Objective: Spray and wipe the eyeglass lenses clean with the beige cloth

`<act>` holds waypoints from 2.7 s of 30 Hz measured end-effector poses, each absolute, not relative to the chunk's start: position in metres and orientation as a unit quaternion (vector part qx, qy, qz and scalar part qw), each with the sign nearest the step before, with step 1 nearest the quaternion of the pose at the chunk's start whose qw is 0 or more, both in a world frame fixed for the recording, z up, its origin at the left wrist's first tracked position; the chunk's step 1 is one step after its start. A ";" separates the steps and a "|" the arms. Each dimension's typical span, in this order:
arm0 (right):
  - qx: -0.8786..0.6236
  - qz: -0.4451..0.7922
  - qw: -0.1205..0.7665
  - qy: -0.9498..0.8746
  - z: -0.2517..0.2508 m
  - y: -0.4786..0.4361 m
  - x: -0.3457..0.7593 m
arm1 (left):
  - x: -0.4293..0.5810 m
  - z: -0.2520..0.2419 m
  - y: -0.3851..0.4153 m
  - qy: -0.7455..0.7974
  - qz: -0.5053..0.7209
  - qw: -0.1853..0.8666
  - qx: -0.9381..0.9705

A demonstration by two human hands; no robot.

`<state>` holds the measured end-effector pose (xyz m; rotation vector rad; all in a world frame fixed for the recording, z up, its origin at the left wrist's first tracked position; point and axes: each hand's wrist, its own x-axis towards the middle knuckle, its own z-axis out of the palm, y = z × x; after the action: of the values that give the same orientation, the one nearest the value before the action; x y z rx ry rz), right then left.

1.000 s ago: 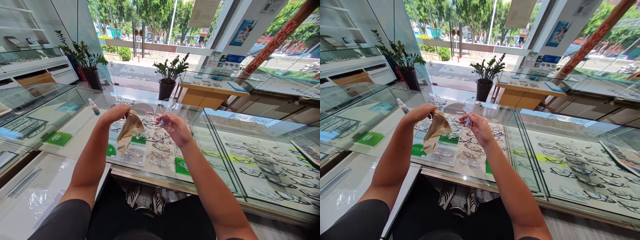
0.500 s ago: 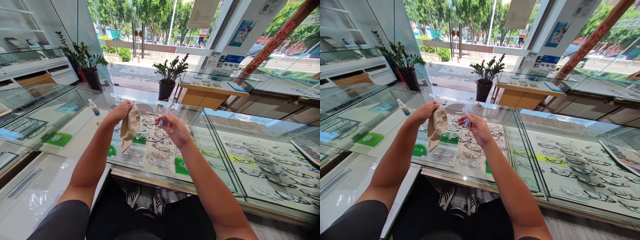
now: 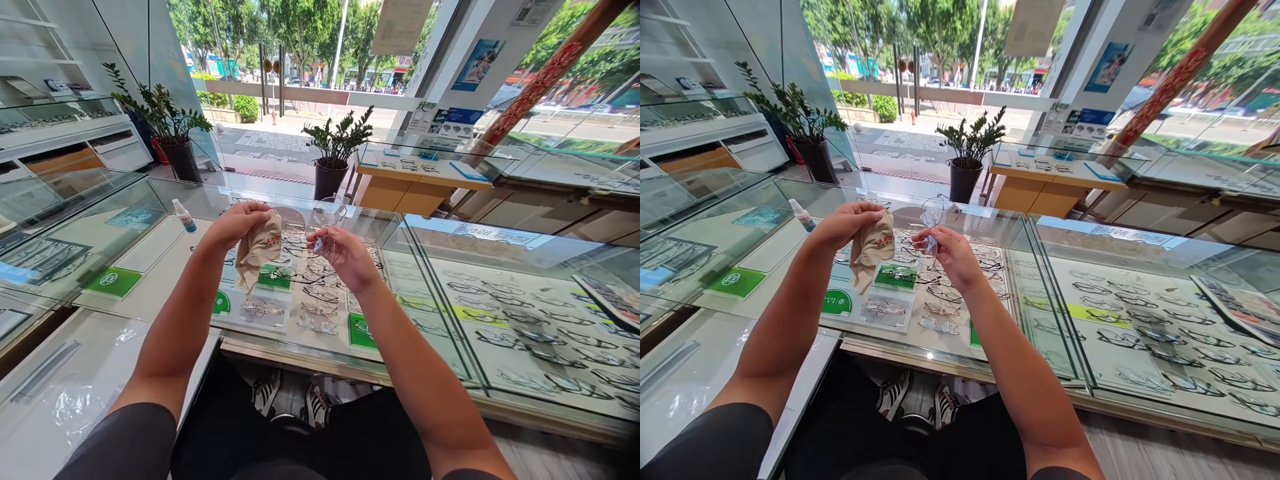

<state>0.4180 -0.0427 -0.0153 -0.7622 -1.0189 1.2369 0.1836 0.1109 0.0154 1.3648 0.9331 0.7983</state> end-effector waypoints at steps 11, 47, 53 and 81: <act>-0.325 0.492 0.667 -0.455 -0.013 -0.044 0.414 | 0.199 0.018 0.077 0.265 0.386 0.676 0.569; -0.325 0.520 0.698 -0.370 -0.008 -0.050 0.396 | 0.240 -0.005 0.018 0.155 0.390 0.691 0.588; -0.339 0.512 0.688 -0.387 -0.005 -0.052 0.397 | 0.238 -0.010 0.023 0.189 0.261 0.716 0.620; -0.339 0.495 0.689 -0.407 -0.006 -0.052 0.398 | 0.239 -0.010 0.014 0.220 0.285 0.673 0.647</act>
<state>0.3979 -0.0521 -0.0065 -0.7589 -0.9101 1.1063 0.2388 0.0138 -0.0101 1.4557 0.4943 0.6427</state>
